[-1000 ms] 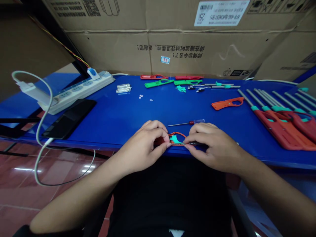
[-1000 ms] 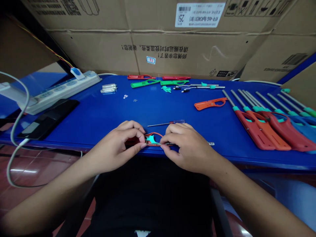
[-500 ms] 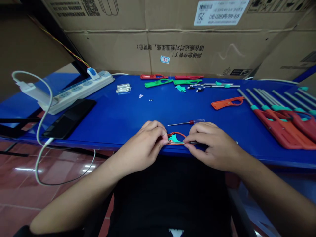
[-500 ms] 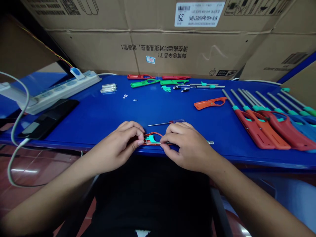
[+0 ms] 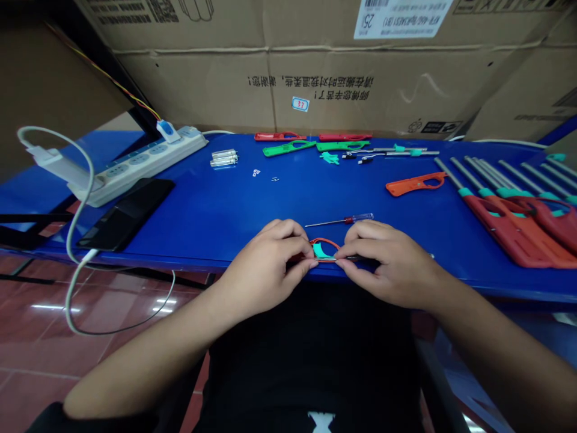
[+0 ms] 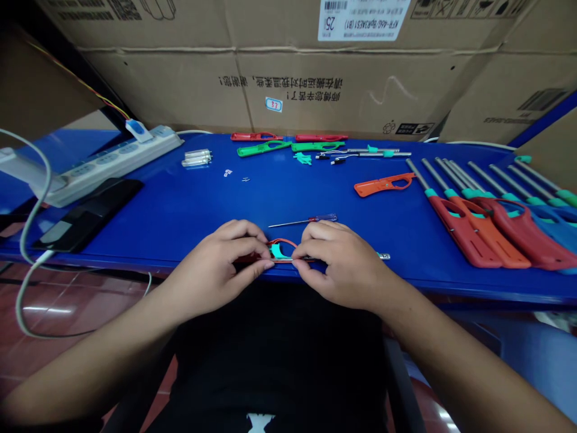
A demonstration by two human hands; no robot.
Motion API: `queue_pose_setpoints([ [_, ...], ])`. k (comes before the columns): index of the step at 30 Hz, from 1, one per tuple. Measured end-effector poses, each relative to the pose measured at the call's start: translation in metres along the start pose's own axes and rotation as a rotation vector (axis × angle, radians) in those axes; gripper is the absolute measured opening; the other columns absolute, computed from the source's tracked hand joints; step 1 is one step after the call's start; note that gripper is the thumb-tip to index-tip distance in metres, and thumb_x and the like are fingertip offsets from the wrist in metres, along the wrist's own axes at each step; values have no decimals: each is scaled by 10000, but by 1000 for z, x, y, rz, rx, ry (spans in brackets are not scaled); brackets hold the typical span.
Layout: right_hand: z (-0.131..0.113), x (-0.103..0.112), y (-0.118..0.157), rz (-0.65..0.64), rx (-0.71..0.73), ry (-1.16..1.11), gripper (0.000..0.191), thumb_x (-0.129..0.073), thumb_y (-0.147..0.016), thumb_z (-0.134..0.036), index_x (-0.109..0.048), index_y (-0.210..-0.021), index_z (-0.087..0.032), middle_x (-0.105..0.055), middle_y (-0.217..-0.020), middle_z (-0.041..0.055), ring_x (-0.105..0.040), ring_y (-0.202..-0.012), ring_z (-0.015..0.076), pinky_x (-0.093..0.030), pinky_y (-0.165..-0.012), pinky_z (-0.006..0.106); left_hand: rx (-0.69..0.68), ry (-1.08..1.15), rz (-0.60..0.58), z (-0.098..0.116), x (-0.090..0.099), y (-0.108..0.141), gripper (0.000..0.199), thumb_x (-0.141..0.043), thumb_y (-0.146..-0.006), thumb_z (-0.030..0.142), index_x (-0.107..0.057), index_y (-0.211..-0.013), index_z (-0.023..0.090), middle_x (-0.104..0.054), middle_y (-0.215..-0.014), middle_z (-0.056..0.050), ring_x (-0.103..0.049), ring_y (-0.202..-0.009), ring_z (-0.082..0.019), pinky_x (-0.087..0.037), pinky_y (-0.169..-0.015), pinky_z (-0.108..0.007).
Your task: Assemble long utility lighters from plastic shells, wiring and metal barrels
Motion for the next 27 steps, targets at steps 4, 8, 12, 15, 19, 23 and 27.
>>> queue_pose_setpoints([
  [4,-1,2,-1,-25,-3,-13,119,-619,-909,-205,-738,-920,-202,-637,-853,29,-578,-793,158,-437,-751,330,-21,108,31,0,2,-1,108,-621,-942,236,-707,-890,197,-638,-978,-25,-590,-903,-158,-466,-869,-338],
  [8,0,3,-1,-34,-17,-19,133,-612,-919,-215,-744,-927,-202,-630,-846,28,-574,-789,156,-437,-747,333,1,113,50,1,0,0,175,-577,-932,200,-636,-769,174,-616,-919,-27,-576,-873,-164,-459,-818,-335],
  [12,2,3,-1,-47,-4,-28,128,-617,-916,-219,-744,-920,-203,-626,-844,26,-573,-790,158,-439,-762,345,38,33,40,1,-5,-1,185,-568,-880,165,-563,-695,171,-583,-895,-28,-546,-883,-188,-442,-806,-360],
  [15,3,3,-1,-50,1,-27,120,-621,-912,-220,-740,-909,-206,-626,-846,24,-571,-791,159,-440,-768,351,58,5,40,0,-6,-3,175,-577,-825,134,-531,-661,170,-555,-874,-28,-531,-866,-191,-437,-782,-359],
  [19,2,1,-1,-34,-6,-6,120,-617,-913,-216,-737,-915,-211,-627,-842,25,-569,-784,161,-442,-763,353,72,39,35,-2,-5,-6,190,-559,-821,128,-507,-644,170,-529,-852,-30,-529,-849,-186,-444,-759,-348],
  [23,1,-1,2,-10,4,21,126,-609,-914,-199,-731,-942,-213,-632,-848,29,-579,-802,168,-445,-747,348,80,54,30,-3,-5,-7,189,-560,-815,119,-509,-641,170,-524,-847,-29,-531,-847,-185,-451,-752,-345],
  [27,-4,-2,5,17,31,94,134,-592,-927,-192,-711,-987,-207,-650,-887,35,-582,-829,176,-445,-759,354,69,49,19,-2,-5,-7,187,-566,-807,109,-512,-639,170,-520,-834,-23,-530,-848,-182,-452,-768,-347],
])
Point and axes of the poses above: each hand's wrist, its own y-axis away from the middle knuckle, its own x-axis out of the back of the hand, z = x × y, the point moved 1 cm from there along -y, towards the middle knuckle
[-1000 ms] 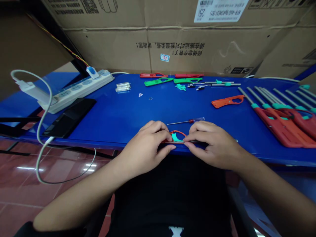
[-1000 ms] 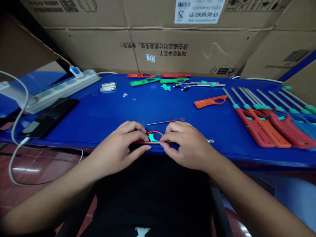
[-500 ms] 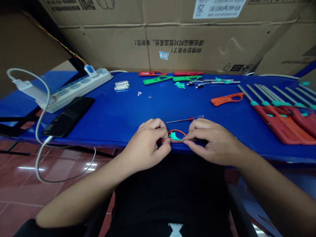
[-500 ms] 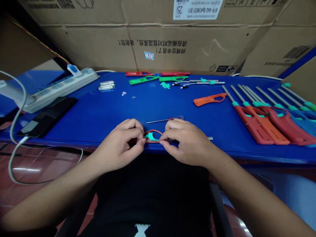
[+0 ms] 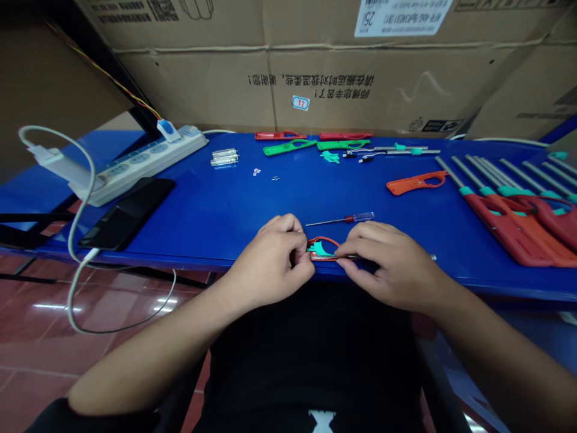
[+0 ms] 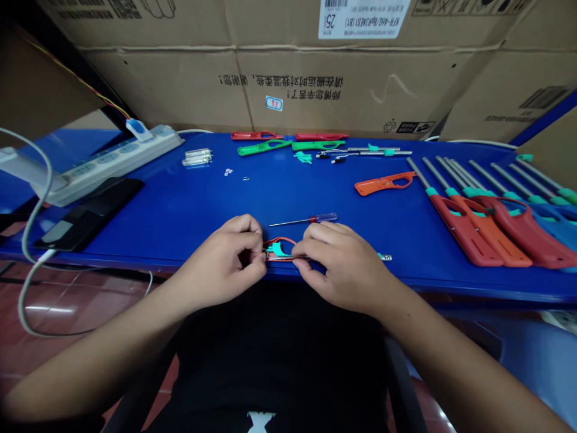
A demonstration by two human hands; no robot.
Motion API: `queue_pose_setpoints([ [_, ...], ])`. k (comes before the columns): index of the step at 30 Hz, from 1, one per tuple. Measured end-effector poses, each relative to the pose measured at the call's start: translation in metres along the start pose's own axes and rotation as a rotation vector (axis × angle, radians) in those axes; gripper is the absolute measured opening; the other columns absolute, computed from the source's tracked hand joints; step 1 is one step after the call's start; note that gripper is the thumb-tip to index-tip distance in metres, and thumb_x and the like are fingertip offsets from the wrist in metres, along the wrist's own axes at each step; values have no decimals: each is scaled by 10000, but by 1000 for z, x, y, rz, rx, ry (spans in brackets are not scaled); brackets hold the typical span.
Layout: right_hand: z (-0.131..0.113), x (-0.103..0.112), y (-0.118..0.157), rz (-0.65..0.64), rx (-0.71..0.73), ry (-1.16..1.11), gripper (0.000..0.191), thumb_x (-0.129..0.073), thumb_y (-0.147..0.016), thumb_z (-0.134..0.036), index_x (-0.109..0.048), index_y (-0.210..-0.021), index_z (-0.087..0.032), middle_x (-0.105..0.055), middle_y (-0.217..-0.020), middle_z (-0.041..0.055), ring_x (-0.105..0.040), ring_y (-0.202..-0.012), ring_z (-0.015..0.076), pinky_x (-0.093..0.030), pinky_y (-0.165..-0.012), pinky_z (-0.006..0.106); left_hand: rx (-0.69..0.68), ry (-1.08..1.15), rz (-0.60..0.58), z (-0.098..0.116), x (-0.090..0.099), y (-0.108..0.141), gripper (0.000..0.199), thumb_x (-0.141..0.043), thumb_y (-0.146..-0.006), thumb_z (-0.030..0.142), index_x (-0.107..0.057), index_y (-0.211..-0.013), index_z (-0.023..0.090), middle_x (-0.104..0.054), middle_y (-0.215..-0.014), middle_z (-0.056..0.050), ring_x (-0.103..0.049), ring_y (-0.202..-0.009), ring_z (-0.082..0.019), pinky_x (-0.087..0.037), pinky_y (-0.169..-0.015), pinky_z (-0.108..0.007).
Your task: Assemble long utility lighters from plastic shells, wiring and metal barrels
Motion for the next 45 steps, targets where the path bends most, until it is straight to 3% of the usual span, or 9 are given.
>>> queue_pose_setpoints([
  [10,-15,-10,3,74,138,245,170,-566,-929,-149,-714,-1004,-186,-683,-964,78,-587,-888,227,-452,-794,400,1,-3,-9,1,1,-1,186,-554,-806,102,-512,-638,169,-523,-820,-20,-512,-821,-174,-434,-745,-335],
  [21,-20,-15,13,166,-76,121,141,-623,-912,-160,-710,-1001,-224,-690,-988,71,-617,-900,218,-496,-794,413,11,-8,5,1,0,0,189,-564,-788,93,-498,-629,173,-521,-828,-23,-523,-834,-182,-447,-756,-346],
  [31,-19,-12,12,81,-157,-8,133,-575,-941,-177,-703,-944,-211,-622,-984,76,-576,-904,210,-505,-778,394,-1,29,23,0,-1,2,175,-576,-803,117,-531,-642,169,-528,-851,-19,-536,-850,-170,-450,-775,-339],
  [45,-17,-7,10,29,-223,-85,167,-569,-956,-197,-716,-1023,-239,-623,-988,62,-593,-899,198,-517,-774,374,27,10,72,-1,-2,1,197,-587,-801,133,-502,-627,172,-512,-829,-19,-520,-819,-171,-436,-753,-338],
])
Point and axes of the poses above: each hand's wrist, its own y-axis away from the middle knuckle, its own x-axis out of the back of the hand, z = x × y, the point moved 1 cm from there along -y, towards the middle knuckle
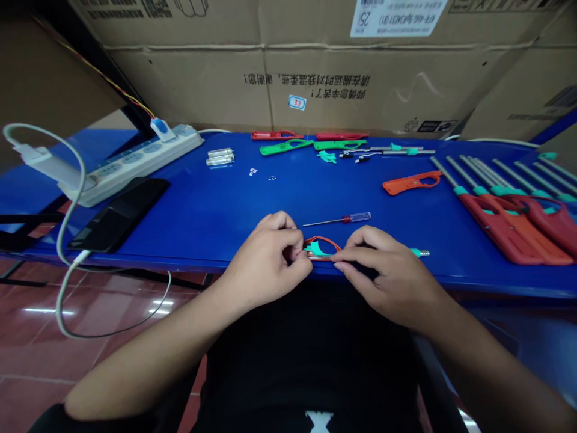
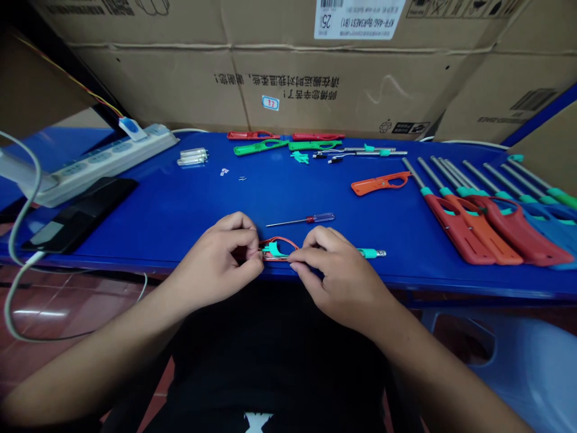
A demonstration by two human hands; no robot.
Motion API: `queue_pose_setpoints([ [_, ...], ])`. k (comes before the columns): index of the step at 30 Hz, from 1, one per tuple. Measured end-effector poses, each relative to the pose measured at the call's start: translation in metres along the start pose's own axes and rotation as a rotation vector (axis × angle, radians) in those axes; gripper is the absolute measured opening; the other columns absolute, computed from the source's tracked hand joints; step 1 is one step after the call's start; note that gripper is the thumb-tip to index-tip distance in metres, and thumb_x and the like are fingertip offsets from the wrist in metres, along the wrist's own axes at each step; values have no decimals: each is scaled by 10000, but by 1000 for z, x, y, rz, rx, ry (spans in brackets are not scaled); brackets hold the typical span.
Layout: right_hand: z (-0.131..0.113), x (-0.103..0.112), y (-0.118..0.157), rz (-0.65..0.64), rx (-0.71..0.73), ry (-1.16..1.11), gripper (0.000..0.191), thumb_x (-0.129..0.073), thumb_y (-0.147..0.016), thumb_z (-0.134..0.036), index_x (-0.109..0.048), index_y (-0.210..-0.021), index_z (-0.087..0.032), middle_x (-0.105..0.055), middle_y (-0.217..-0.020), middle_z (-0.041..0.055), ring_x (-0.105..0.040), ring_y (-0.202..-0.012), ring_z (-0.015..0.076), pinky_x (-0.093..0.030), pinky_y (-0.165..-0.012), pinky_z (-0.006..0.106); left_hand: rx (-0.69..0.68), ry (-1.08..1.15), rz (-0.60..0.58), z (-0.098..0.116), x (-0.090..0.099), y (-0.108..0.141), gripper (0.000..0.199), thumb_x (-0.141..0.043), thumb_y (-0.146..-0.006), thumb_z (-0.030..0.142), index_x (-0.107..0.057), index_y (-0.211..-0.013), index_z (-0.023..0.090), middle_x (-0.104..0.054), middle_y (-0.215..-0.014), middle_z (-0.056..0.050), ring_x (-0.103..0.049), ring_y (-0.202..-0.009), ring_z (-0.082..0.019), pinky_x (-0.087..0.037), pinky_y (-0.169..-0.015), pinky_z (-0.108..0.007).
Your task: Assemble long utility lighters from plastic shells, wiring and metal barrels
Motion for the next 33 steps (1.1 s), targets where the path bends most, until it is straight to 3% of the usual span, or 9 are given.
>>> queue_pose_setpoints([
  [4,-1,3,-1,14,-28,-32,174,-596,-900,-130,-657,-1034,-223,-644,-1003,45,-607,-919,186,-518,-806,353,-26,-56,7,-1,-2,0,169,-594,-812,155,-511,-666,177,-524,-849,-18,-504,-832,-177,-418,-763,-342],
  [10,-5,9,-1,45,-66,-74,353,-609,-818,-75,-574,-1133,-228,-636,-1103,42,-610,-1008,186,-524,-872,324,1,-85,-11,2,0,1,88,-601,-841,215,-535,-787,193,-554,-891,-20,-502,-864,-196,-398,-771,-346],
  [14,0,18,0,51,-26,-12,298,-627,-844,-103,-637,-1117,-224,-663,-1107,39,-621,-1022,186,-506,-911,332,-3,-101,-18,2,1,1,70,-601,-848,230,-558,-889,193,-569,-903,-20,-500,-875,-204,-396,-778,-353],
  [17,6,22,0,48,6,21,171,-613,-899,-155,-705,-1028,-220,-701,-1008,38,-636,-946,186,-512,-856,342,-4,-94,-7,2,1,1,101,-603,-850,220,-564,-939,192,-586,-935,-20,-511,-896,-204,-407,-788,-353],
  [20,12,23,0,4,6,22,162,-592,-928,-170,-744,-963,-214,-711,-924,35,-637,-874,176,-510,-796,332,-26,-39,-9,2,1,2,129,-604,-864,211,-603,-992,192,-593,-995,-23,-548,-935,-192,-442,-822,-343],
  [27,14,24,-5,-47,44,71,165,-577,-928,-157,-733,-923,-211,-710,-894,29,-626,-855,180,-488,-806,348,-22,48,-9,-2,5,7,95,-639,-855,198,-681,-940,195,-595,-1016,-30,-597,-874,-153,-499,-761,-288],
  [33,18,20,2,0,10,90,134,-589,-942,-207,-713,-988,-226,-705,-961,32,-624,-913,196,-466,-864,393,-38,26,-22,-4,5,7,98,-643,-846,202,-673,-939,194,-601,-1031,-39,-599,-924,-179,-505,-839,-337],
])
Point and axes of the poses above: each hand's wrist, its own y-axis away from the middle knuckle, its own x-axis out of the back of the hand, z = x × y, the point moved 1 cm from there along -y, towards the middle knuckle
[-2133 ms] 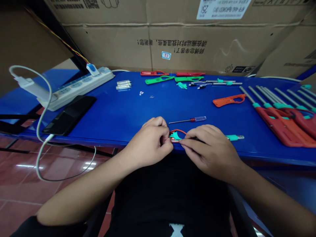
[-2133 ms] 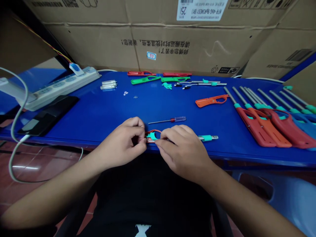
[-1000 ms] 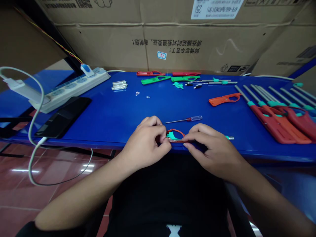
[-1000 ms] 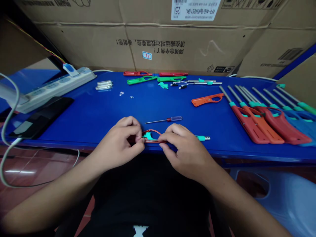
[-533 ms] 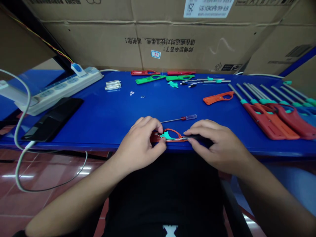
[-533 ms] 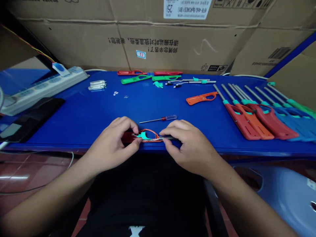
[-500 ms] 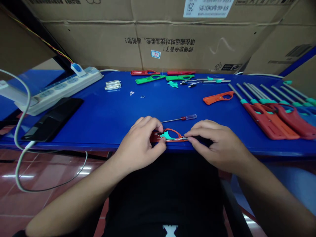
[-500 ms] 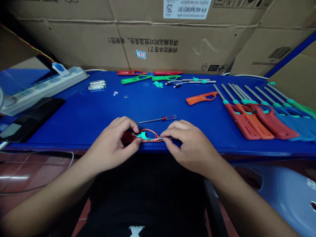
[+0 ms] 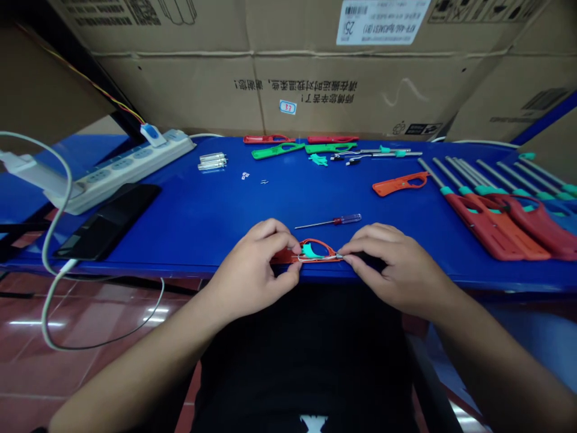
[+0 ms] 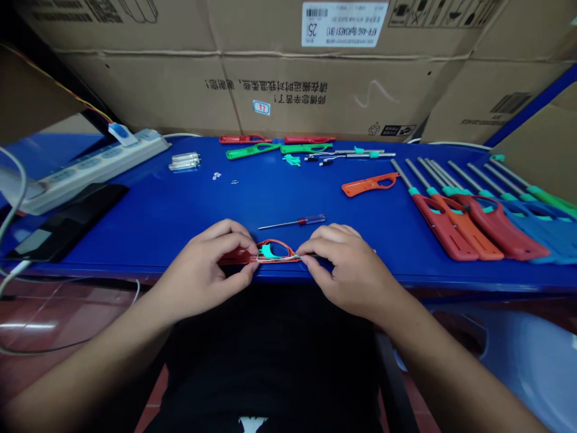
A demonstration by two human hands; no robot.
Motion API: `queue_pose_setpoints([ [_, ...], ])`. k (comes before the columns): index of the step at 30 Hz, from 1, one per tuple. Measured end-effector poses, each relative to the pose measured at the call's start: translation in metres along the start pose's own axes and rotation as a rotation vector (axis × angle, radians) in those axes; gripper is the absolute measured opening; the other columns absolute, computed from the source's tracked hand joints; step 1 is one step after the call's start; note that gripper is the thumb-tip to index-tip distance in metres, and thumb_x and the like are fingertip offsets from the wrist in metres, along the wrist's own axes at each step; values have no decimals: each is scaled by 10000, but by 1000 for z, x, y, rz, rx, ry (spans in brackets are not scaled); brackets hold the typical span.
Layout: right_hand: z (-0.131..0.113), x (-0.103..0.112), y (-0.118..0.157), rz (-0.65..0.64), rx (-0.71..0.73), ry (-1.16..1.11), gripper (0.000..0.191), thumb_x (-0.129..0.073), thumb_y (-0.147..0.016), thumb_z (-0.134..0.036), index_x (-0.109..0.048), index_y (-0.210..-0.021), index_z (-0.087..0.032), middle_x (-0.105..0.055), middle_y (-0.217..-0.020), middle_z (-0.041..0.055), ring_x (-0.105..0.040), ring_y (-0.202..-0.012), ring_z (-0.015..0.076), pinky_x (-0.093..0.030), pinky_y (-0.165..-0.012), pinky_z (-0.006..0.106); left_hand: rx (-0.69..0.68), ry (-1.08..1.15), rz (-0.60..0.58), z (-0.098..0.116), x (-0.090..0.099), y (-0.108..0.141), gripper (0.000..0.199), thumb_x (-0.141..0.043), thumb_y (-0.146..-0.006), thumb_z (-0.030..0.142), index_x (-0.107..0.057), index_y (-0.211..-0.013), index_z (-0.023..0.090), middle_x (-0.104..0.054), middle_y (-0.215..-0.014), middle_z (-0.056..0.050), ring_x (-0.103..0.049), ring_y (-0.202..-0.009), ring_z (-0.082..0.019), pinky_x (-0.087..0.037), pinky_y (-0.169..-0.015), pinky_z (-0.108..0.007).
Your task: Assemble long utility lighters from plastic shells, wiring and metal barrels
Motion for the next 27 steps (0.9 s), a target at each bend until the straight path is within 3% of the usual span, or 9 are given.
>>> queue_pose_setpoints([
  [6,-5,0,0,29,43,72,180,-637,-915,-247,-679,-1090,-240,-696,-1040,41,-621,-970,215,-439,-921,421,-37,-78,16,5,-2,4,122,-654,-845,208,-660,-966,201,-614,-1061,-41,-577,-989,-202,-475,-888,-374],
  [9,-7,5,-1,49,58,98,207,-636,-913,-264,-663,-1118,-244,-698,-1073,49,-627,-1001,225,-437,-933,431,-49,-116,37,4,11,6,158,-656,-859,267,-665,-1009,216,-630,-1080,-39,-587,-1005,-207,-478,-889,-369],
  [13,-2,13,-2,95,74,139,216,-628,-912,-275,-655,-1124,-237,-702,-1077,63,-637,-1009,241,-448,-930,448,40,-301,127,-24,62,-13,189,-613,-889,356,-700,-968,207,-680,-1013,-45,-633,-939,-207,-506,-832,-335],
  [16,2,18,-3,161,73,162,209,-625,-914,-272,-654,-1117,-230,-704,-1084,71,-644,-1017,245,-459,-930,447,335,-676,75,-64,106,-46,244,-584,-897,345,-720,-1057,222,-714,-1047,-41,-652,-976,-233,-500,-891,-358],
  [18,2,19,-5,193,71,163,207,-628,-914,-264,-654,-1116,-231,-705,-1076,68,-650,-1009,239,-465,-927,439,437,-759,89,-91,125,-69,307,-565,-891,292,-726,-1118,163,-713,-1067,-103,-640,-1037,-302,-491,-908,-419],
  [22,-5,15,-10,191,110,141,195,-635,-907,-246,-660,-1100,-226,-703,-1044,63,-648,-982,229,-456,-920,431,530,-795,49,-127,127,-92,361,-586,-870,246,-716,-1198,168,-706,-1120,-124,-645,-1049,-311,-496,-905,-390],
  [27,-14,6,-16,150,135,100,174,-625,-909,-234,-678,-1073,-212,-695,-1037,71,-633,-987,233,-443,-915,431,524,-806,50,-131,116,-86,351,-603,-873,377,-732,-1142,192,-688,-1173,-131,-623,-1110,-333,-477,-932,-382],
])
Point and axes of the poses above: each hand's wrist, its own y-axis away from the middle knuckle, its own x-axis out of the back of the hand, z = x × y, the point moved 1 cm from there along -y, towards the middle knuckle
